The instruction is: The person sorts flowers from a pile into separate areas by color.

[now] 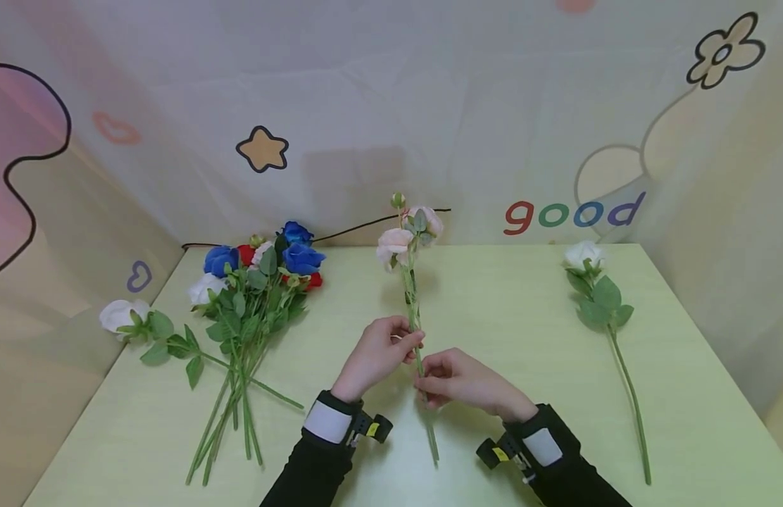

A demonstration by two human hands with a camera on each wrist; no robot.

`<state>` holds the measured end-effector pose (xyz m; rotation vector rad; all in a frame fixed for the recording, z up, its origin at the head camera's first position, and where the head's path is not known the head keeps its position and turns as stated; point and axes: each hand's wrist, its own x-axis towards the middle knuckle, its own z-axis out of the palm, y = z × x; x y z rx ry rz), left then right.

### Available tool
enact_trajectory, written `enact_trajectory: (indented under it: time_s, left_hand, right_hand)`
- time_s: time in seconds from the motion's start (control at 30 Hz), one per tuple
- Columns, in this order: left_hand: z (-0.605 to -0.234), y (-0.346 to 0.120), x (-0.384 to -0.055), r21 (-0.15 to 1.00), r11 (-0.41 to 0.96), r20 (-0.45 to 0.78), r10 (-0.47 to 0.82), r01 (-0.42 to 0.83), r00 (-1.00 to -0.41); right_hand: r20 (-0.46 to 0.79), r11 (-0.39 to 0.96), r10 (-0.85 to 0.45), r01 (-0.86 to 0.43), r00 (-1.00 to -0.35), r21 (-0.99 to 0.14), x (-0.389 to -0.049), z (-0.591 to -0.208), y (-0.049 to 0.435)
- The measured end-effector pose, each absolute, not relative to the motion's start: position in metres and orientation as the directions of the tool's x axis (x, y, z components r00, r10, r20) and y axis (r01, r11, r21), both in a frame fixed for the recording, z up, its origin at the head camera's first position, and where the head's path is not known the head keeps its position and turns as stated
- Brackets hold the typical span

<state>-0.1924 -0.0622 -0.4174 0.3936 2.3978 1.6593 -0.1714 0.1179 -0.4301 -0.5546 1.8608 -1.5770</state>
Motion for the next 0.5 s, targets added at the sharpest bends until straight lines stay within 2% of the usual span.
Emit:
enact_trajectory:
  time_s: [0.23, 0.5]
  left_hand:
    - [-0.418, -0.062, -0.191, 0.906, 0.399, 0.006, 0.318, 0.139, -0.948]
    - [-0.413, -0.070, -0.191, 0.868, 0.468, 0.021, 0.299, 0.166, -0.954]
  right_hand:
    - [-0.195, 0.218, -0.666, 0.062, -0.720, -0.974, -0.169, -0.422, 0.123]
    - [-0.244, 0.328, -0.572, 0.053, -0.783, -0.943, -0.175, -0.414, 0.142]
